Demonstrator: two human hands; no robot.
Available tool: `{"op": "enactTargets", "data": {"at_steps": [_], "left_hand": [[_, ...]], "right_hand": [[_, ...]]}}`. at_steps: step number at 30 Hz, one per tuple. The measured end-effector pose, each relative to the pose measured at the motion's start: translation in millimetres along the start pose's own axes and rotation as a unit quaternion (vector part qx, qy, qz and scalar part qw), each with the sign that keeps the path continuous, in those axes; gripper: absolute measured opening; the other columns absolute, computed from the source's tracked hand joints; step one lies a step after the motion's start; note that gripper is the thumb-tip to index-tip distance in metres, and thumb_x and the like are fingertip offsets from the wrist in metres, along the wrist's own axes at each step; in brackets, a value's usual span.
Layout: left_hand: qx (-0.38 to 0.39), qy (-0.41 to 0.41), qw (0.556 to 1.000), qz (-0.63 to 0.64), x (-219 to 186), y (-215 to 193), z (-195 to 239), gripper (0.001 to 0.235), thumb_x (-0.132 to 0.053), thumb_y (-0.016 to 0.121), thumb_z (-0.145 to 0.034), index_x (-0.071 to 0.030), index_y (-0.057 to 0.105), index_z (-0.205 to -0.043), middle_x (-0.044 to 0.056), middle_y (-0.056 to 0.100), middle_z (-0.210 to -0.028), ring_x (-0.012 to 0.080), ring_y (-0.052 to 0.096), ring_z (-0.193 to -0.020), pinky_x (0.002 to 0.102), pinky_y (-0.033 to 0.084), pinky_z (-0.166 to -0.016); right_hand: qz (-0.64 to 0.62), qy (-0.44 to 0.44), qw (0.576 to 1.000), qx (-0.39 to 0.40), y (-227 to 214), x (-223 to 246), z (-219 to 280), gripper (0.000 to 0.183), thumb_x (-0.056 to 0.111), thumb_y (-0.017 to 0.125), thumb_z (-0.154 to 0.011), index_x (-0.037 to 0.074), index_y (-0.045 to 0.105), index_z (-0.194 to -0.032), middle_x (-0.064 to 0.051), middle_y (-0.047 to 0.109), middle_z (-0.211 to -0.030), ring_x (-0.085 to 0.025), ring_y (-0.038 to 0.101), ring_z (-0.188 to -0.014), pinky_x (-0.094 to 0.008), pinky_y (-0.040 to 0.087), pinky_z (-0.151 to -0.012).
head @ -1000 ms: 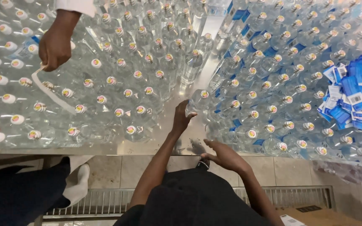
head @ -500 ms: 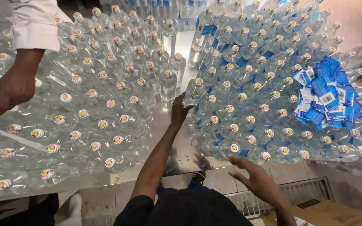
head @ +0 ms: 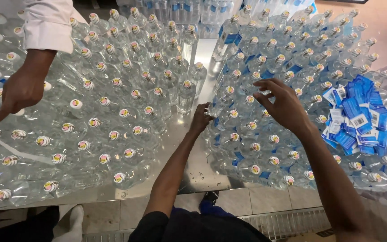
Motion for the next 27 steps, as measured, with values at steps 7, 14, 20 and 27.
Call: {"op": "enactTargets", "data": {"at_steps": [7,14,20,27], "left_hand": [[-0.029,-0.030,0.999,0.023,-22,-10,-3,0.061,-0.017,0.092,-0.091,-0.007,0.066,-0.145,0.014,0.064,-0.125,0.0294,0.072,-0.118,0.037,0.068,-0.097],[-0.063,0.018,0.998,-0.007,-23,10,-36,0.046,-0.005,0.090,-0.084,-0.009,0.068,-0.123,0.007,0.068,-0.095,0.0195,0.067,-0.086,0.036,0.062,-0.078],[-0.084,-0.115,0.985,0.099,-59,-11,41,0.037,-0.007,0.071,-0.096,-0.011,0.069,-0.133,0.010,0.076,-0.123,0.0236,0.075,-0.112,0.035,0.063,-0.088],[-0.424,0.041,0.905,0.006,-112,-113,152,0.081,-0.002,0.092,-0.090,-0.010,0.037,-0.150,0.015,0.042,-0.150,0.0324,0.051,-0.136,0.047,0.056,-0.111]], "right_hand": [[-0.027,0.028,0.996,-0.081,-39,-21,79,0.028,0.006,0.074,-0.107,0.000,0.076,-0.134,-0.026,0.073,-0.124,-0.046,0.074,-0.115,-0.055,0.065,-0.092],[0.026,0.191,0.976,-0.105,-74,-115,195,0.028,0.023,0.070,-0.108,0.006,0.077,-0.130,-0.014,0.077,-0.120,-0.026,0.077,-0.107,-0.041,0.066,-0.090],[0.126,0.218,0.950,-0.183,-103,-200,262,0.026,0.019,0.071,-0.111,0.003,0.077,-0.131,-0.019,0.075,-0.133,-0.037,0.067,-0.118,-0.051,0.057,-0.093],[0.230,0.169,0.930,-0.231,-103,-287,216,0.043,0.028,0.070,-0.120,-0.008,0.073,-0.144,-0.034,0.068,-0.146,-0.051,0.057,-0.138,-0.062,0.046,-0.110]]}}
Point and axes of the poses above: each hand's wrist, its own z-axis away from the middle knuckle, its own y-axis out of the palm, x = y × z, the point moved 10 cm from there along -z, towards the middle knuckle
